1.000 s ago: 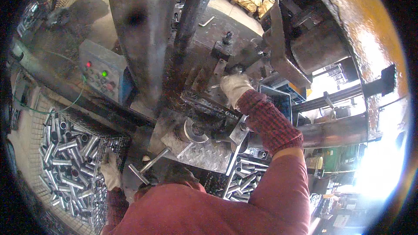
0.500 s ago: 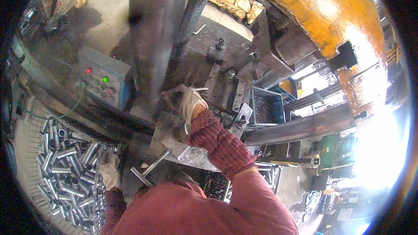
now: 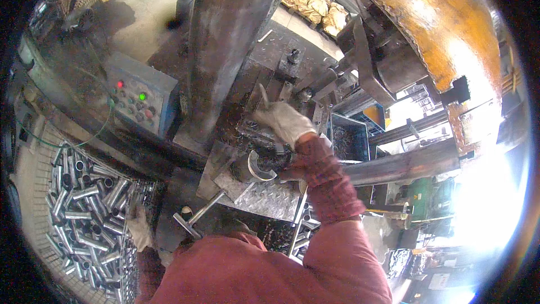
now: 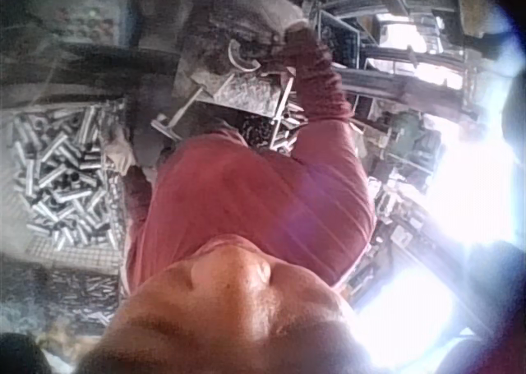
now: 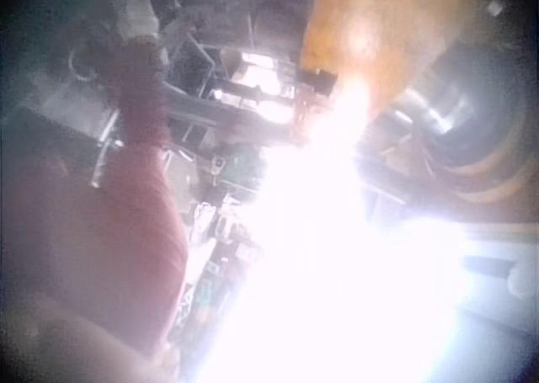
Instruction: The person repeatedly places cylindrical metal parts into a press machine, activates the press, and removes the processed parts. The person wears gloves and uses both hands to handle the parts and operate the machine controls.
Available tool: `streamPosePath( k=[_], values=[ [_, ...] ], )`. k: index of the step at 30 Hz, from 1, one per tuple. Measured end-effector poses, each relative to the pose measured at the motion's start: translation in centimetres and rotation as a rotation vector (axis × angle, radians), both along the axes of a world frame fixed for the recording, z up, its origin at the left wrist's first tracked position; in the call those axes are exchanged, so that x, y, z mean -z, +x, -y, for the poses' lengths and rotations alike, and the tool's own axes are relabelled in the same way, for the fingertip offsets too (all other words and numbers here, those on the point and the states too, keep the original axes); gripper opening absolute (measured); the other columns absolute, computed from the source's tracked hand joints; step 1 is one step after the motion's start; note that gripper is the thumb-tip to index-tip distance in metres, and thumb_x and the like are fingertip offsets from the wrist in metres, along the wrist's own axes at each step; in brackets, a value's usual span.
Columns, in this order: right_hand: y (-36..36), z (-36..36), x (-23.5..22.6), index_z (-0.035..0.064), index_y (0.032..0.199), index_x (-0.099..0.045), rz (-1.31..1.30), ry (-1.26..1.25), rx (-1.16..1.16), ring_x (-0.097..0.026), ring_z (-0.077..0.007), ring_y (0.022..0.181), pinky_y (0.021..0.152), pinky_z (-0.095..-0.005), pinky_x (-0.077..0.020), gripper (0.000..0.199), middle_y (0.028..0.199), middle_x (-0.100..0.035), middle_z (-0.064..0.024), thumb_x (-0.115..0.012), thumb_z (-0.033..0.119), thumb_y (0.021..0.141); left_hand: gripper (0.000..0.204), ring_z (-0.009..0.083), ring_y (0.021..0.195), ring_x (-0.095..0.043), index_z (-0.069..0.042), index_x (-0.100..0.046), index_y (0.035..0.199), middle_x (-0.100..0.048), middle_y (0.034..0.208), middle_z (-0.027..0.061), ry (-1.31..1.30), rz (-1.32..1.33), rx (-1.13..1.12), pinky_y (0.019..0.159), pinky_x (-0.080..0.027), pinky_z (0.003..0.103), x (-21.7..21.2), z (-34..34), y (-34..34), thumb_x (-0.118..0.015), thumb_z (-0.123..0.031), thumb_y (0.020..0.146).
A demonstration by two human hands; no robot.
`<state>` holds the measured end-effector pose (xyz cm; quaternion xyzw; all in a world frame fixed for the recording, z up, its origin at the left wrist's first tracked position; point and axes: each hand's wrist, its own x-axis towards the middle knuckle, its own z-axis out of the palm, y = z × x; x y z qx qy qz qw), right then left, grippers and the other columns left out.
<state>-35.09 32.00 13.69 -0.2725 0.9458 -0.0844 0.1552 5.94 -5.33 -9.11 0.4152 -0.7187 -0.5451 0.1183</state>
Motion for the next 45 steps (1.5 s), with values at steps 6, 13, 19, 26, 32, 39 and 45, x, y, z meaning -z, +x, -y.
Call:
streamPosePath(
  k=[6,13,19,26,32,39,45],
  values=[
    [-0.1,-8.0,-0.8,0.0027,0.097,-0.079,-0.324,0.492,-0.119,-0.078,-0.0437,0.093,0.079,-0.052,-0.0619,0.016,0.093,-0.078,-0.025,-0.072,0.016,0.09,0.045,0.0187,0.093,-0.063,0.002,-0.071,0.129,-0.07,0.106,0.007,0.302,-0.064,-0.114,0.087,-0.053,0.035,-1.2,-1.7,-2.3,-0.068,-0.038,0.11],
    [-2.6,-9.6,0.8,0.004,0.096,-0.07,-0.296,0.45,-0.232,-0.077,-0.0418,0.085,0.073,-0.0529,-0.0599,0.01,0.087,-0.076,-0.0218,-0.067,0.011,0.089,0.051,0.019,0.095,-0.063,0.004,-0.07,0.131,-0.071,0.109,0.0079,0.21,-0.004,-0.084,0.087,-0.053,0.035,-3.4,-3.6,-4.1,-0.069,-0.042,0.11],
    [-3.9,-10.1,2.0,0.0059,0.09,-0.071,-0.314,0.462,-0.257,-0.078,-0.0415,0.087,0.075,-0.0534,-0.0611,0.007,0.085,-0.076,-0.0196,-0.07,0.012,0.087,0.054,0.0242,0.113,-0.069,0.005,-0.066,0.142,-0.074,0.128,0.0159,0.137,0.059,-0.081,0.1,-0.054,0.037,-2.4,-4.6,-3.0,-0.066,-0.038,0.11],
    [-6.9,-9.0,1.0,0.0053,0.092,-0.071,-0.307,0.49,-0.295,-0.078,-0.0428,0.089,0.075,-0.0527,-0.0618,0.007,0.087,-0.076,-0.021,-0.07,0.009,0.086,0.053,0.0256,0.116,-0.069,0.007,-0.065,0.144,-0.074,0.13,0.018,0.18,0.058,-0.096,0.103,-0.054,0.037,-1.2,-5.2,-2.3,-0.064,-0.035,0.111],
    [-6.7,-8.6,0.7,0.0025,0.091,-0.07,-0.281,0.516,-0.292,-0.078,-0.0432,0.09,0.076,-0.0538,-0.0622,0.013,0.089,-0.076,-0.0237,-0.074,0.008,0.08,0.051,0.0258,0.116,-0.069,0.007,-0.065,0.143,-0.074,0.13,0.018,0.187,0.062,-0.131,0.104,-0.054,0.038,-2.9,-5.7,-2.5,-0.064,-0.032,0.112],
    [-2.6,-10.3,3.4,0.0071,0.101,-0.076,-0.08,0.296,-0.229,-0.078,-0.0392,0.084,0.071,-0.0483,-0.0602,0.015,0.088,-0.076,-0.022,-0.07,0.018,0.093,0.051,0.0236,0.113,-0.069,0.008,-0.065,0.143,-0.073,0.13,0.0162,0.129,0.104,-0.139,0.103,-0.055,0.037,-3.2,-5.6,-2.7,-0.064,-0.032,0.111],
    [1.0,-5.7,5.8,0.0078,0.13,-0.072,0.482,-0.121,0.185,-0.076,-0.0388,0.106,0.091,-0.0472,-0.0598,0.032,0.11,-0.078,-0.0217,-0.061,0.017,0.101,0.049,0.0195,0.093,-0.064,0.004,-0.07,0.137,-0.073,0.109,0.008,0.298,0.006,-0.118,0.087,-0.054,0.035,-2.2,-4.9,-2.6,-0.07,-0.035,0.108]
  ],
)
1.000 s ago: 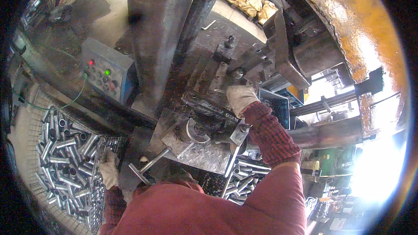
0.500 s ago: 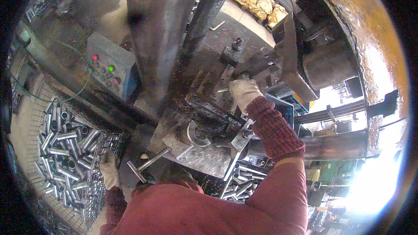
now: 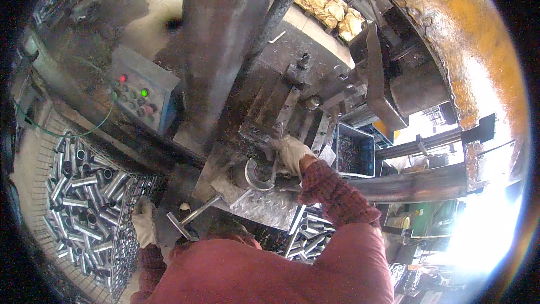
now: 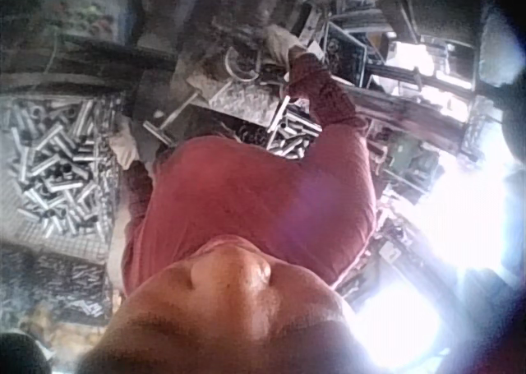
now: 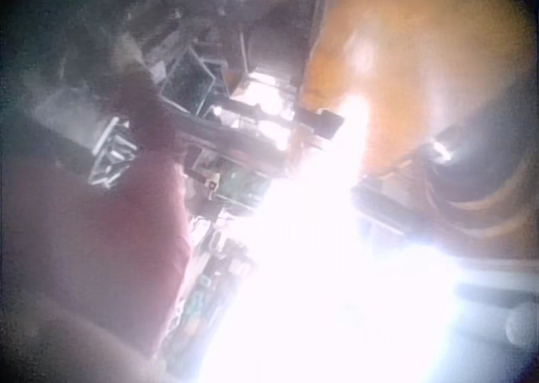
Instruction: The person repeatedly places cylindrical metal parts into a press machine, activates the press, and removes the processed parts. The person wears gloves and uses both hands to handle the parts and operate the machine controls.
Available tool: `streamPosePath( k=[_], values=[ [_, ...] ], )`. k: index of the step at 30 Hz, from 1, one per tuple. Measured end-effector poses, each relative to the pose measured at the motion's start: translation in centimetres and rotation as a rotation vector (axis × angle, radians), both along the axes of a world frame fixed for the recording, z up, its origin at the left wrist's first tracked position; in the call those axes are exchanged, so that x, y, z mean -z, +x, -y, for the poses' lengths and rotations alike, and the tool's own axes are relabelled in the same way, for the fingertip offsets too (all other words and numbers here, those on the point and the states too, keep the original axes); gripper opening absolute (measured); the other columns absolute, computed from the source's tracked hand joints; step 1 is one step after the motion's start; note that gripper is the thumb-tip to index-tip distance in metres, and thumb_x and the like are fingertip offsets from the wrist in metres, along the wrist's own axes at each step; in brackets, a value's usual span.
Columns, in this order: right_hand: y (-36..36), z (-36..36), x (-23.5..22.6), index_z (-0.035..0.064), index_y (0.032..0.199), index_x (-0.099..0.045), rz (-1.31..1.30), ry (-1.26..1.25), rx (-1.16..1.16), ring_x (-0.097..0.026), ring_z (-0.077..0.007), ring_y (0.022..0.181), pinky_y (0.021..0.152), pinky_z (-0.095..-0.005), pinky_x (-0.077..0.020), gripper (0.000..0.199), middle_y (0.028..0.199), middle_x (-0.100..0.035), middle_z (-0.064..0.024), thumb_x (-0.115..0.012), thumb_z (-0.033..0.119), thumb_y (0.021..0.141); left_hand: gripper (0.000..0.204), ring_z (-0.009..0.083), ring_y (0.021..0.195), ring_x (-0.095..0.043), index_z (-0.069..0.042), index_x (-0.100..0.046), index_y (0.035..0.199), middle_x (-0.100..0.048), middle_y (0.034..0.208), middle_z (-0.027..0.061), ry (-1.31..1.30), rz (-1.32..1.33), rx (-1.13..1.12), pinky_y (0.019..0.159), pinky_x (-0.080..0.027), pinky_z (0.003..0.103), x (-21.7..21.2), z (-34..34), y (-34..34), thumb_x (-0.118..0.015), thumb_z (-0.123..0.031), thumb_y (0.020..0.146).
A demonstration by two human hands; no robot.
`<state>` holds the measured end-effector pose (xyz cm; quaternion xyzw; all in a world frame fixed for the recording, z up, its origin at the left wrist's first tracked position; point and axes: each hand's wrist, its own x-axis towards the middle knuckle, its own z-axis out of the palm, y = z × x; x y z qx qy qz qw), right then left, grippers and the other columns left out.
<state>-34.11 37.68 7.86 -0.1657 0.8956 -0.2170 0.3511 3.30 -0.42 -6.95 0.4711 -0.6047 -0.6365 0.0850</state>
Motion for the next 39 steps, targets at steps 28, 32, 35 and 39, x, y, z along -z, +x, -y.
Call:
streamPosePath(
  k=[28,32,35,39],
  values=[
    [-4.1,-2.7,-3.3,0.0017,0.096,-0.076,-0.713,0.455,-0.354,-0.077,-0.0456,0.095,0.08,-0.0533,-0.0617,0.015,0.094,-0.078,-0.0257,-0.071,0.013,0.088,0.056,0.0297,0.108,-0.071,0.006,-0.07,0.135,-0.077,0.122,0.0186,-0.146,0.144,0.022,0.097,-0.055,0.04,2.1,1.1,2.4,-0.067,-0.044,0.109],
    [-4.5,-2.4,-3.2,0.0021,0.096,-0.077,-0.743,0.388,-0.371,-0.078,-0.0446,0.094,0.079,-0.0532,-0.0617,0.014,0.093,-0.077,-0.0254,-0.07,0.012,0.089,0.049,0.0294,0.115,-0.072,0.005,-0.07,0.138,-0.076,0.128,0.0199,-0.261,0.136,0.02,0.102,-0.054,0.039,1.5,-0.4,1.5,-0.068,-0.035,0.11],
    [-4.6,-2.3,-3.8,0.0027,0.097,-0.075,-0.732,0.424,-0.433,-0.077,-0.0445,0.095,0.08,-0.0536,-0.0616,0.013,0.094,-0.077,-0.0252,-0.068,0.012,0.091,0.045,0.0279,0.117,-0.072,0.005,-0.069,0.138,-0.075,0.13,0.019,-0.236,0.136,0.09,0.103,-0.054,0.038,1.0,-1.3,0.7,-0.068,-0.029,0.11],
    [-4.6,-2.1,-4.9,0.0035,0.1,-0.072,-0.687,0.456,-0.479,-0.077,-0.0452,0.096,0.081,-0.0548,-0.0613,0.013,0.097,-0.077,-0.0249,-0.065,0.012,0.093,0.045,0.0269,0.119,-0.071,0.006,-0.068,0.14,-0.075,0.132,0.0181,-0.187,0.031,-0.002,0.105,-0.054,0.038,0.8,-1.9,0.9,-0.068,-0.028,0.11]
  ],
)
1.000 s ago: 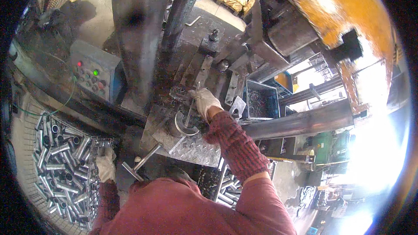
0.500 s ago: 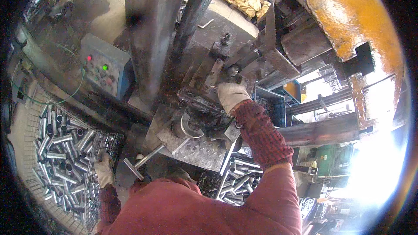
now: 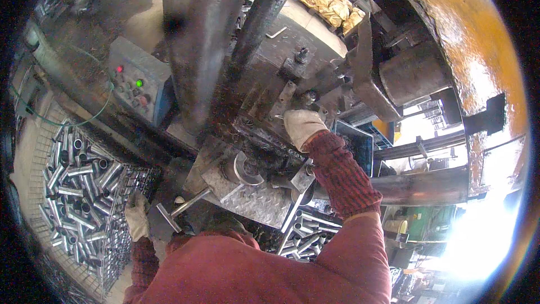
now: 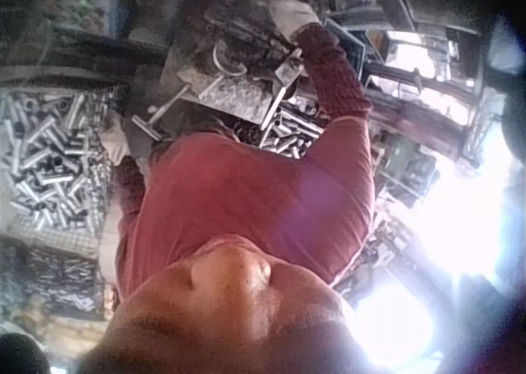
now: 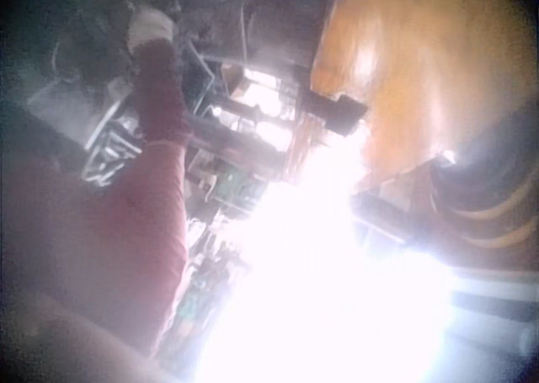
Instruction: The person repeatedly places cylindrical metal parts into a press machine, activates the press, and removes the processed parts. The person wears gloves and uses both hands to handle the parts and operate the machine controls.
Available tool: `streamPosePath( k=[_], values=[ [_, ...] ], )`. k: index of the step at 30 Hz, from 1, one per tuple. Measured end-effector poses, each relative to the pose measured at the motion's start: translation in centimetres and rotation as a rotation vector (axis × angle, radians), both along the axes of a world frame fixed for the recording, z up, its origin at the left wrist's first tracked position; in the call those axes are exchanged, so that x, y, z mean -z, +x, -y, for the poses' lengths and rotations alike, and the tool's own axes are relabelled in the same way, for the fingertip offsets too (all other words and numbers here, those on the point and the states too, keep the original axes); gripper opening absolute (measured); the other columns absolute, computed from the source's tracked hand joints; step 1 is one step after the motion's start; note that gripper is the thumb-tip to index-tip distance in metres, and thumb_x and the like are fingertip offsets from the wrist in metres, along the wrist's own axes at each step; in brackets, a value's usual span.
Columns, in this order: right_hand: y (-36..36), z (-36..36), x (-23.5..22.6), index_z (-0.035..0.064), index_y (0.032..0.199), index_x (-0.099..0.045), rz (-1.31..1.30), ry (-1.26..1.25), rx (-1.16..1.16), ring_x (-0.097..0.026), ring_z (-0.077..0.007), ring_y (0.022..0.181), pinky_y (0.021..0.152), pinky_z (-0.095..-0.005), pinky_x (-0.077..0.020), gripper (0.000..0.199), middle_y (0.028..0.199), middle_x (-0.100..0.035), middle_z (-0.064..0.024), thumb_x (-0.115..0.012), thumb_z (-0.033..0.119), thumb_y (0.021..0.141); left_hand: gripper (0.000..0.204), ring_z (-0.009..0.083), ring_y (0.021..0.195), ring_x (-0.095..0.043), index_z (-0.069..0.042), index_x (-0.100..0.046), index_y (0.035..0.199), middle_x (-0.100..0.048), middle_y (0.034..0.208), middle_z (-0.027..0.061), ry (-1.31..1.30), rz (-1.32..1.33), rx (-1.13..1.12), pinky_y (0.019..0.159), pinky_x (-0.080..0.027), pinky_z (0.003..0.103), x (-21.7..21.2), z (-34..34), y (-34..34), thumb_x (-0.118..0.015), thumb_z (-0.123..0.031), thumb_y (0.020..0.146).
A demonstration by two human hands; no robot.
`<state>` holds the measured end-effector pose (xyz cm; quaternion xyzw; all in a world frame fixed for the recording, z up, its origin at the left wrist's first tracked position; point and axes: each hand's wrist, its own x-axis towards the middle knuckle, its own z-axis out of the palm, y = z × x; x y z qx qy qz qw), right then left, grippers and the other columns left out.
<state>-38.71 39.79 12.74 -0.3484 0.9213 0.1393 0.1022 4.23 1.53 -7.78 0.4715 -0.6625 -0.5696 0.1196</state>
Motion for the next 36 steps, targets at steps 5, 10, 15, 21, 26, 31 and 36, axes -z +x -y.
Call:
streamPosePath(
  k=[5,10,15,21,26,31,36],
  values=[
    [-1.0,0.3,0.1,0.0021,0.096,-0.073,-0.041,0.051,-0.053,-0.077,-0.045,0.094,0.081,-0.0547,-0.0618,0.013,0.094,-0.077,-0.0248,-0.067,0.012,0.091,0.051,0.0259,0.121,-0.069,0.006,-0.067,0.142,-0.074,0.132,0.0173,0.061,0.028,-0.049,0.107,-0.053,0.037,1.0,0.6,0.9,-0.069,-0.033,0.109],
    [-2.1,1.3,1.0,0.0022,0.095,-0.076,-0.101,0.122,-0.118,-0.078,-0.0431,0.092,0.08,-0.0538,-0.0618,0.015,0.093,-0.078,-0.0234,-0.068,0.015,0.092,0.054,0.0266,0.122,-0.069,0.007,-0.066,0.143,-0.074,0.134,0.0186,0.071,0.049,-0.016,0.107,-0.052,0.037,1.3,1.0,1.0,-0.068,-0.035,0.109],
    [-2.0,0.4,1.0,0.002,0.097,-0.076,-0.147,0.218,-0.084,-0.078,-0.0419,0.088,0.079,-0.0518,-0.0616,0.02,0.095,-0.079,-0.0199,-0.066,0.019,0.096,0.054,0.0302,0.124,-0.069,0.007,-0.066,0.142,-0.074,0.135,0.0205,-0.042,0.084,-0.032,0.109,-0.052,0.039,0.4,0.4,0.4,-0.067,-0.035,0.109],
    [-1.8,-3.3,4.3,0.0112,0.111,-0.077,-0.061,-0.273,0.207,-0.074,-0.0453,0.101,0.086,-0.0552,-0.0589,0.043,0.104,-0.078,-0.0216,-0.056,0.049,0.109,0.059,0.0311,0.119,-0.069,0.01,-0.065,0.139,-0.074,0.13,0.0211,-0.005,0.074,0.008,0.105,-0.053,0.04,-1.0,2.0,2.1,-0.065,-0.041,0.11],
    [0.2,-2.8,7.5,0.0097,0.115,-0.076,-0.196,-0.14,0.559,-0.074,-0.0464,0.101,0.087,-0.0567,-0.0582,0.048,0.104,-0.079,-0.0205,-0.052,0.051,0.111,0.054,0.0208,0.098,-0.062,0.008,-0.068,0.135,-0.072,0.113,0.0107,0.088,0.079,-0.081,0.093,-0.052,0.035,-0.8,5.0,6.2,-0.065,-0.04,0.11],
    [3.7,-0.3,7.2,0.003,0.126,-0.073,-0.222,0.024,0.464,-0.076,-0.0448,0.109,0.091,-0.0543,-0.0618,0.036,0.116,-0.078,-0.0256,-0.06,0.028,0.104,0.048,0.0241,0.095,-0.069,0.005,-0.07,0.131,-0.074,0.108,0.0117,-0.01,-0.023,-0.078,0.09,-0.055,0.037,2.5,10.1,10.9,-0.067,-0.038,0.109],
    [5.2,0.2,7.4,0.0076,0.124,-0.077,-0.225,-0.081,0.697,-0.076,-0.0396,0.111,0.092,-0.0495,-0.0619,0.031,0.124,-0.077,-0.0206,-0.055,0.017,0.104,0.046,0.0245,0.09,-0.068,0.004,-0.07,0.13,-0.074,0.104,0.0121,0.068,0.096,-0.056,0.079,-0.055,0.038,4.3,13.8,12.9,-0.073,-0.034,0.105]
  ],
)
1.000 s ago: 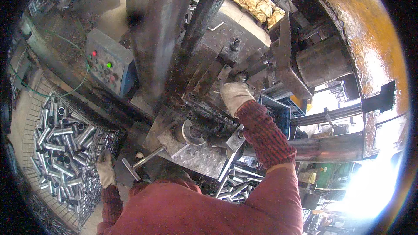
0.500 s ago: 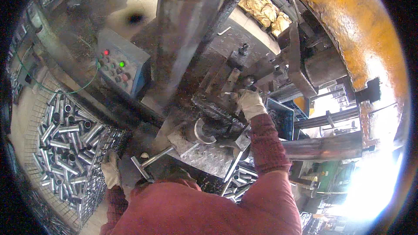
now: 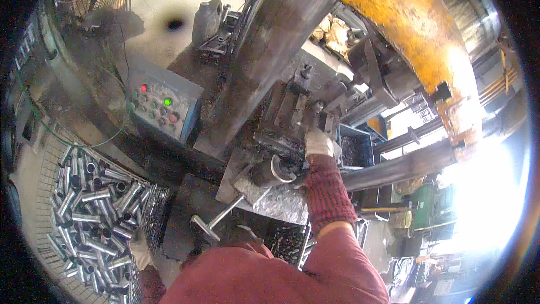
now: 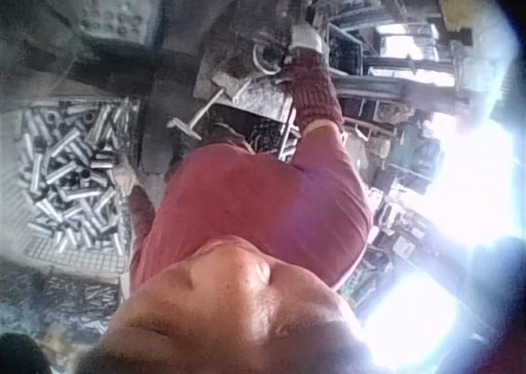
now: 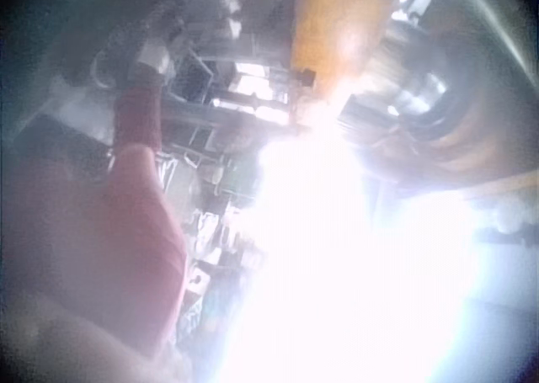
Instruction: The person repeatedly places cylindrical metal parts into a press machine, activates the press, and removes the processed parts. The person wears gloves and uses both hands to handle the parts and operate the machine controls.
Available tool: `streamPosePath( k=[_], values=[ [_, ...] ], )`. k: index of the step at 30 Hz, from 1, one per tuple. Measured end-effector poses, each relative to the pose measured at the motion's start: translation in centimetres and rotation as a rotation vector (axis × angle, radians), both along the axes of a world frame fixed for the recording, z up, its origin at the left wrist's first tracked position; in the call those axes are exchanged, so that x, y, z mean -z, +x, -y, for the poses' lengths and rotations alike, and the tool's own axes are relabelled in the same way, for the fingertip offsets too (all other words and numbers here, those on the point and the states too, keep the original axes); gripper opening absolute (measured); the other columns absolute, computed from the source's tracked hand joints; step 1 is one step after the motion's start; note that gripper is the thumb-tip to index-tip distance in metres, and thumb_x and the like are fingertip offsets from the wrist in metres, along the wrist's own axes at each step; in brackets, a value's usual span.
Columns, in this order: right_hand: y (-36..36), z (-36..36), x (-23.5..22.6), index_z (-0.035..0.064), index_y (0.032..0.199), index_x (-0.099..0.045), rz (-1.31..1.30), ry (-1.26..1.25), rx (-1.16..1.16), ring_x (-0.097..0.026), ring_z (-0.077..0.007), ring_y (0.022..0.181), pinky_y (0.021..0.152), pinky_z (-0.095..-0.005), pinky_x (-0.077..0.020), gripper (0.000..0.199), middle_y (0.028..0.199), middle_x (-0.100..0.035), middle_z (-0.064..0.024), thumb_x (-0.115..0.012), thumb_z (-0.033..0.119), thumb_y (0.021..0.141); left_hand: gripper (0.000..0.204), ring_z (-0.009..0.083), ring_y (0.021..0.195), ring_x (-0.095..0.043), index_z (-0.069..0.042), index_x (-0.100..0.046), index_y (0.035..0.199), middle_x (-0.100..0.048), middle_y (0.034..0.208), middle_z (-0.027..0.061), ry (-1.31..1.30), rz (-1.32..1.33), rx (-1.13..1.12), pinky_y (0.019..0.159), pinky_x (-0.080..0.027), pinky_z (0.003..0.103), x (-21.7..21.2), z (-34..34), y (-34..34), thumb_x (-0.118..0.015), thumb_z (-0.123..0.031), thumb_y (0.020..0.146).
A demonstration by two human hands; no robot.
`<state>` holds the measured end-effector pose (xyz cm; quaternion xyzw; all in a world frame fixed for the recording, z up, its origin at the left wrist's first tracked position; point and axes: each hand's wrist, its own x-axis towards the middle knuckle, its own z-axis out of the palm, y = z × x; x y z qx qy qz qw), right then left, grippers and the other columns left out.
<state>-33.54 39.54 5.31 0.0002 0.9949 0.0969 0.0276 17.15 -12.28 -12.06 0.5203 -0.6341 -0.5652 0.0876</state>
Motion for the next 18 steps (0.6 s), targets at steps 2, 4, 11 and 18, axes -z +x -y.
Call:
streamPosePath(
  k=[2,4,11,18],
  values=[
    [-0.4,-0.7,-0.3,0.0053,0.12,-0.077,0.061,0.218,-0.262,-0.077,-0.0389,0.106,0.09,-0.0478,-0.062,0.028,0.12,-0.078,-0.0203,-0.055,0.013,0.105,0.049,0.0255,0.098,-0.069,0.007,-0.07,0.131,-0.076,0.112,0.0157,-0.063,0.076,0.029,0.088,-0.055,0.038,-0.2,0.7,-1.3,-0.071,-0.035,0.106],
    [-1.3,-1.8,-1.0,0.0049,0.117,-0.077,-0.014,0.114,-0.328,-0.077,-0.0395,0.103,0.087,-0.0481,-0.0616,0.027,0.115,-0.078,-0.0206,-0.054,0.012,0.106,0.051,0.0272,0.105,-0.07,0.008,-0.07,0.133,-0.077,0.12,0.0185,0.038,0.055,0.006,0.094,-0.054,0.039,-0.8,0.9,-3.3,-0.068,-0.036,0.108],
    [-8.6,-2.3,-2.4,0.0061,0.111,-0.077,-0.253,-0.081,-0.345,-0.074,-0.0428,0.099,0.082,-0.0506,-0.0605,0.022,0.102,-0.076,-0.0226,-0.06,0.01,0.098,0.051,0.0294,0.108,-0.07,0.007,-0.069,0.135,-0.077,0.126,0.0181,-0.161,0.03,0.122,0.097,-0.054,0.042,-3.0,-2.7,-10.4,-0.063,-0.036,0.11],
    [-14.6,-2.0,0.3,0.0068,0.098,-0.082,-0.122,0.18,-0.33,-0.078,-0.0377,0.103,0.091,-0.0467,-0.0638,0.022,0.105,-0.08,-0.0191,-0.073,0.013,0.079,0.055,0.0322,0.106,-0.066,0.008,-0.069,0.132,-0.075,0.123,0.0198,-0.08,-0.026,0.063,0.1,-0.051,0.042,-4.4,-3.8,-9.5,-0.066,-0.041,0.108]
  ],
)
